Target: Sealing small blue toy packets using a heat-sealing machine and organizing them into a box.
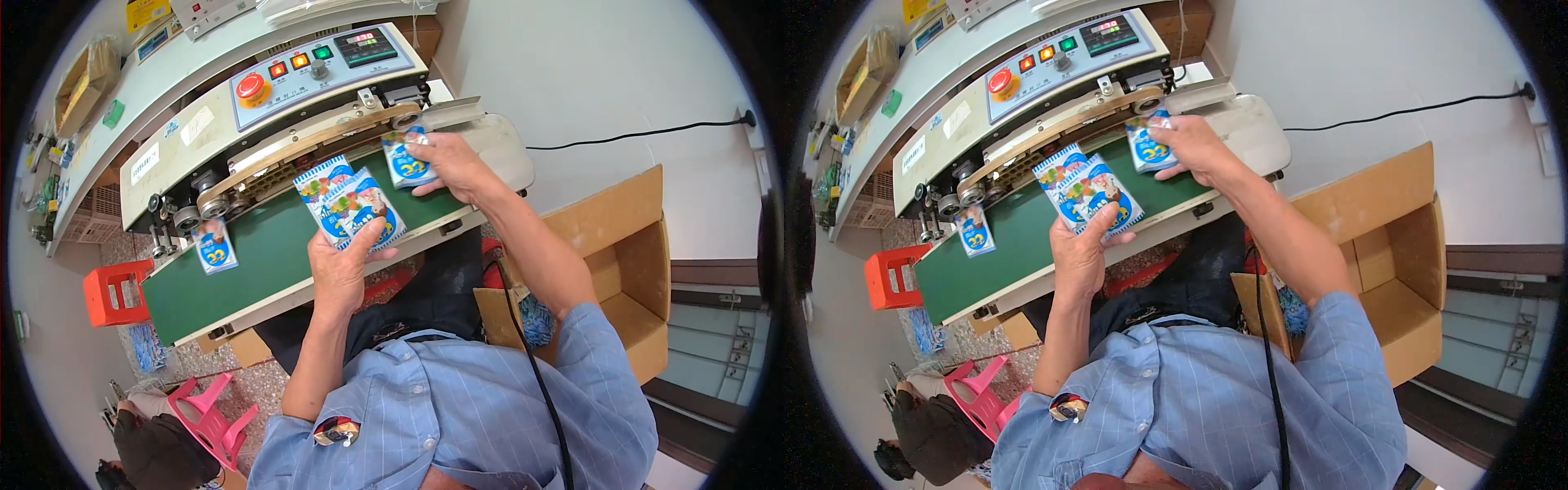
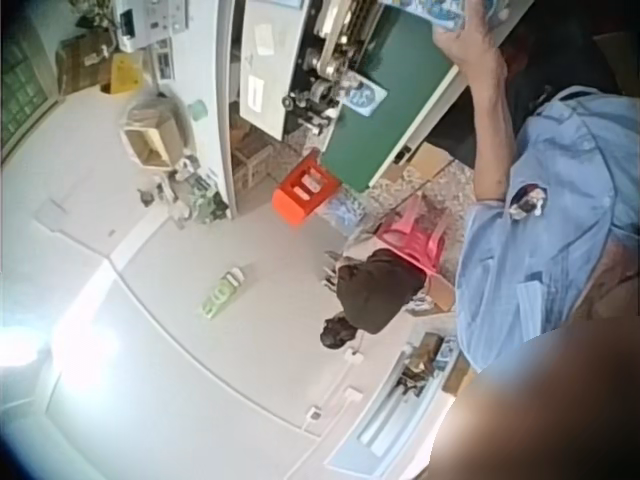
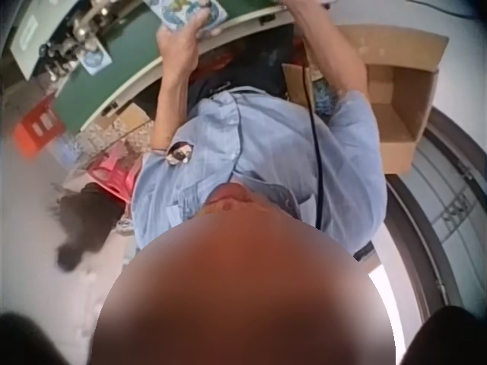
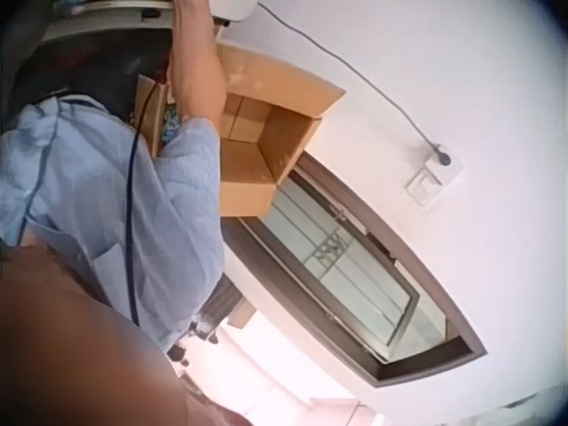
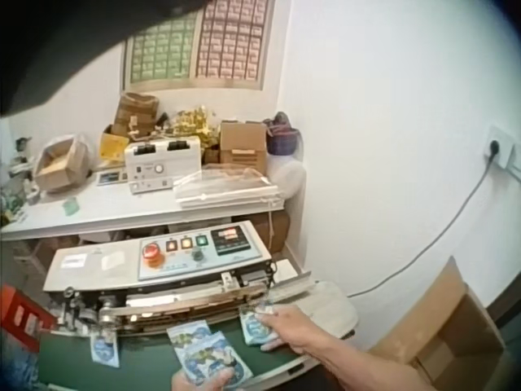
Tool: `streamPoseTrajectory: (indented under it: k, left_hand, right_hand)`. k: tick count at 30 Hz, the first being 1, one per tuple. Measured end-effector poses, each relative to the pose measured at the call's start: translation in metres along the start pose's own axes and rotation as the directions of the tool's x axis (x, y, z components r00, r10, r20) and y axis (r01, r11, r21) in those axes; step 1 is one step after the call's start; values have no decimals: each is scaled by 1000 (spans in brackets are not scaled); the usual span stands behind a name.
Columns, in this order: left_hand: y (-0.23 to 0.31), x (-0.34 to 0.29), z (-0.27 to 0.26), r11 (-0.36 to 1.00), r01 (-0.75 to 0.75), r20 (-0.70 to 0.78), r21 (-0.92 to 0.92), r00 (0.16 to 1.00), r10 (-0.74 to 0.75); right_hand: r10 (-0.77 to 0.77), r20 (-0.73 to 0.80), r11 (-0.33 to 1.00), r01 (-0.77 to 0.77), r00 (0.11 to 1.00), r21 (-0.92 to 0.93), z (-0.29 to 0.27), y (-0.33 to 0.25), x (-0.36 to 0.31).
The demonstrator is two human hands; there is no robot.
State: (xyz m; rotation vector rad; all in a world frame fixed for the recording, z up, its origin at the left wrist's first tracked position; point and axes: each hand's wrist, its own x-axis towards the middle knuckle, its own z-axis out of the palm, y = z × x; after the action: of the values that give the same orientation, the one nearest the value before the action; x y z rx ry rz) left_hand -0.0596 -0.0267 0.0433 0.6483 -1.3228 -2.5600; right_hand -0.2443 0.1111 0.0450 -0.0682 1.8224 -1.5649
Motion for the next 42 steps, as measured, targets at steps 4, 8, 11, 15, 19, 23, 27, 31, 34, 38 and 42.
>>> streamPoseTrajectory:
  k: [4, 8, 11, 15, 19, 23, 27, 31, 34, 38, 42]
  left_hand:
    - [-4, 2, 8, 998, -57, -38, 18, 998, 57]
    - [-10, 3, 16, 997, -72, -14, 42, 997, 72]
    - [-16, 3, 21, 995, -84, 44, 49, 996, 82]
    - [-15, 4, 10, 1000, 9, 90, 14, 996, -10]
    - [-8, 2, 0, 998, 32, 79, 59, 996, -37]
    - [-9, -1, -3, 997, 53, 115, 49, 992, -58]
    - [-11, -2, -4, 998, 55, 140, 43, 988, -60]
    - [-15, 0, -4, 995, 93, 151, 40, 984, -99]
    - [-19, 2, 2, 993, 112, 179, 35, 977, -116]
    - [-24, 6, 13, 991, 125, 273, 54, 953, -135]
    - [-18, 6, 20, 952, 222, 376, 210, 881, -288]
  right_hand:
    - [-66, -28, 996, 64, 997, -55, 11, -6, -29]
    - [-99, 307, 993, 76, 946, 87, 22, 3, -70]
    - [-190, 274, 967, 131, 943, 219, 20, 27, -65]
    - [-95, 18, 956, 86, 995, 279, -10, 12, -58]
    - [-66, -155, 988, 87, 986, 127, -34, 2, -28]
    - [12, -73, 996, -5, 997, 92, -32, 1, -5]
    - [65, 30, 994, -67, 997, 88, -10, 0, 4]
    - [-6, 72, 1000, 5, 997, 10, 4, -2, -9]
    - [-62, -44, 998, 61, 997, -28, 14, 0, -41]
    - [-139, 295, 990, 140, 945, 16, 23, 20, -68]
    - [-113, 70, 956, 89, 991, 278, 0, 23, -54]
